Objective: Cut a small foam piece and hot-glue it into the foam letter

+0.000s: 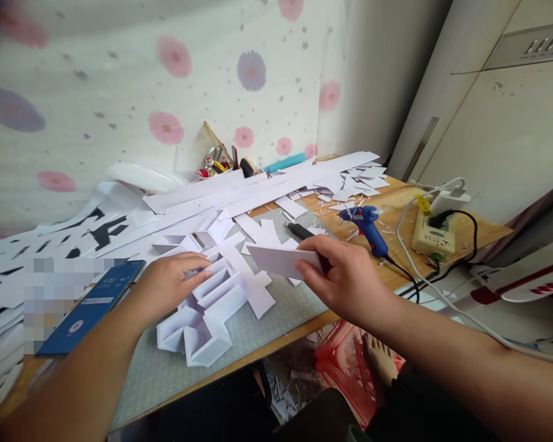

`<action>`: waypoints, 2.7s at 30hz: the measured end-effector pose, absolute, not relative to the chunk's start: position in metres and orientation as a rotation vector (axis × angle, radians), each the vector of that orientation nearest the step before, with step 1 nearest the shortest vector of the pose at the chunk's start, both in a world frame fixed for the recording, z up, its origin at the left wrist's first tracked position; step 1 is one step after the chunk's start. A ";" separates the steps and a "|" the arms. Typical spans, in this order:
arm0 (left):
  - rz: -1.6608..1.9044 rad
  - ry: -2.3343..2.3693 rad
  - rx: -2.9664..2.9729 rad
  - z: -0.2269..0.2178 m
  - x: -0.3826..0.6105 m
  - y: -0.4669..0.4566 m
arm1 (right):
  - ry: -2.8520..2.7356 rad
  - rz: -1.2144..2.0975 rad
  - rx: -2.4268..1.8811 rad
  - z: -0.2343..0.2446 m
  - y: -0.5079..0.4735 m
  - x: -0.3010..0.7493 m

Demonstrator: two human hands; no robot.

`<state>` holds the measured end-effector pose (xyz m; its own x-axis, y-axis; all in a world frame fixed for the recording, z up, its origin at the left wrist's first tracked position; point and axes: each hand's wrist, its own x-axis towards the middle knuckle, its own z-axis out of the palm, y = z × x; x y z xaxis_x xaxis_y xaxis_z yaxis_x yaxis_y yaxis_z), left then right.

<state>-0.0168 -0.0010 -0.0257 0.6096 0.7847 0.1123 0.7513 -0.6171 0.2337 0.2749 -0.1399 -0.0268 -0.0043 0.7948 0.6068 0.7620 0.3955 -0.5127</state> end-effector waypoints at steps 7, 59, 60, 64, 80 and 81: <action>0.805 1.050 2.751 -0.027 -0.017 -0.005 | -1.797 0.187 -1.343 -0.041 -0.144 0.251; 0.435 0.329 3.112 -0.028 -0.004 -0.029 | -2.180 -0.110 -1.820 -0.040 -0.114 0.287; 0.437 0.322 3.115 -0.028 -0.004 -0.029 | -2.188 -0.112 -1.914 -0.043 -0.105 0.294; 0.442 0.334 3.098 -0.029 -0.005 -0.028 | -2.236 -0.062 -2.041 -0.060 -0.081 0.305; 0.379 0.332 3.082 -0.027 -0.008 -0.026 | -1.141 1.423 -1.132 -0.017 -0.114 0.285; 0.374 0.321 3.091 -0.027 -0.008 -0.025 | -1.082 1.520 -1.039 -0.018 -0.117 0.284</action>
<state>-0.0078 -0.0249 -0.0268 0.9504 0.2040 0.2346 0.2012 -0.9789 0.0359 0.2835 -0.1172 -0.0179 -0.1716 0.9797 -0.1034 -0.2229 -0.1408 -0.9646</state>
